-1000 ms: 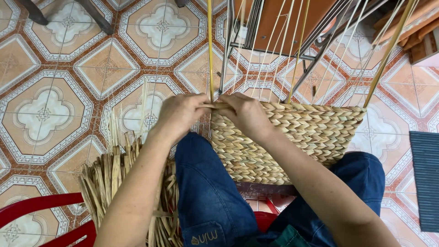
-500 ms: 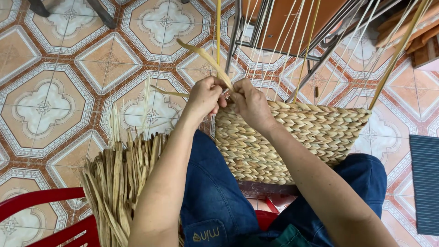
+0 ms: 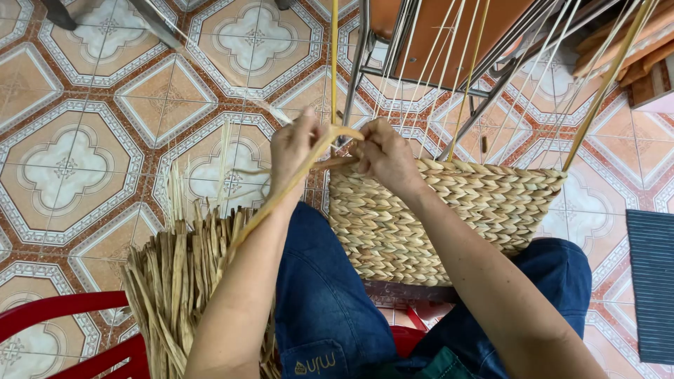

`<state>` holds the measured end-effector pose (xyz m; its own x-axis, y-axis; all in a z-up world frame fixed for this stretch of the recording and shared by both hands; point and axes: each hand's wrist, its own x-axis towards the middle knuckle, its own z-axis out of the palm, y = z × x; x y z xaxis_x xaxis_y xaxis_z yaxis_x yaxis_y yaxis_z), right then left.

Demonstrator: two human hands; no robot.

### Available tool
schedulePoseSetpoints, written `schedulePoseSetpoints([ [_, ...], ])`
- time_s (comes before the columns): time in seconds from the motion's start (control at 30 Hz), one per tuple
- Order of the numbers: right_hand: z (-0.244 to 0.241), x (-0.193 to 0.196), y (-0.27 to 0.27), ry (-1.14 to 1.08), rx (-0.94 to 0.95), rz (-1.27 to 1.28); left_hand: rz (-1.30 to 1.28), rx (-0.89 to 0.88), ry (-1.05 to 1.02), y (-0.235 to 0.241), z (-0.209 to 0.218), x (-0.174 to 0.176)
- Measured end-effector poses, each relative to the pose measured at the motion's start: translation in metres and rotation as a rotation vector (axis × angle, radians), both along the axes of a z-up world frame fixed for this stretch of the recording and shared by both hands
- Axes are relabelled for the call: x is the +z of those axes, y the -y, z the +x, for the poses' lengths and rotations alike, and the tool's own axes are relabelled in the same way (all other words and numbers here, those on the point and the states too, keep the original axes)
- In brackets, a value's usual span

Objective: The person sits on the floor with a partially woven water hyacinth basket on their lap and weaves strips over and under the upright stakes, pulling each strip tight and tucking the ends along the rim. They take new strips from a pile beside them and press the woven rows down as they work around the basket.

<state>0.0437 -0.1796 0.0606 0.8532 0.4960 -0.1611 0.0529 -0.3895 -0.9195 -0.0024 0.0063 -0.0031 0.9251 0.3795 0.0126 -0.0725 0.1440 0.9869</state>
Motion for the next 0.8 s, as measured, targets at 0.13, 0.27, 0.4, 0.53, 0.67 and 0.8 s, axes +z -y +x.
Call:
schedulePoseSetpoints([
  [0.13,0.007,-0.015,-0.010,-0.037,-0.084,-0.042,-0.326,-0.250,0.036,0.005,-0.030,0.048],
  [0.27,0.007,-0.040,-0.014,0.425,-0.015,-0.215,-0.009,-0.221,0.193,0.018,-0.042,0.074],
  [0.4,-0.003,-0.012,-0.015,0.418,0.110,-0.487,1.309,0.135,0.144,0.002,-0.022,-0.014],
  [0.53,-0.003,-0.024,-0.010,0.412,0.118,-0.298,0.973,-0.299,-0.450,-0.009,-0.027,0.007],
  [0.67,-0.002,-0.026,-0.010,0.449,0.012,-0.166,0.971,-0.208,-0.545,-0.012,-0.031,0.035],
  [0.8,0.001,0.003,-0.012,0.256,0.001,-0.167,1.243,-0.132,-0.118,0.018,-0.039,0.043],
])
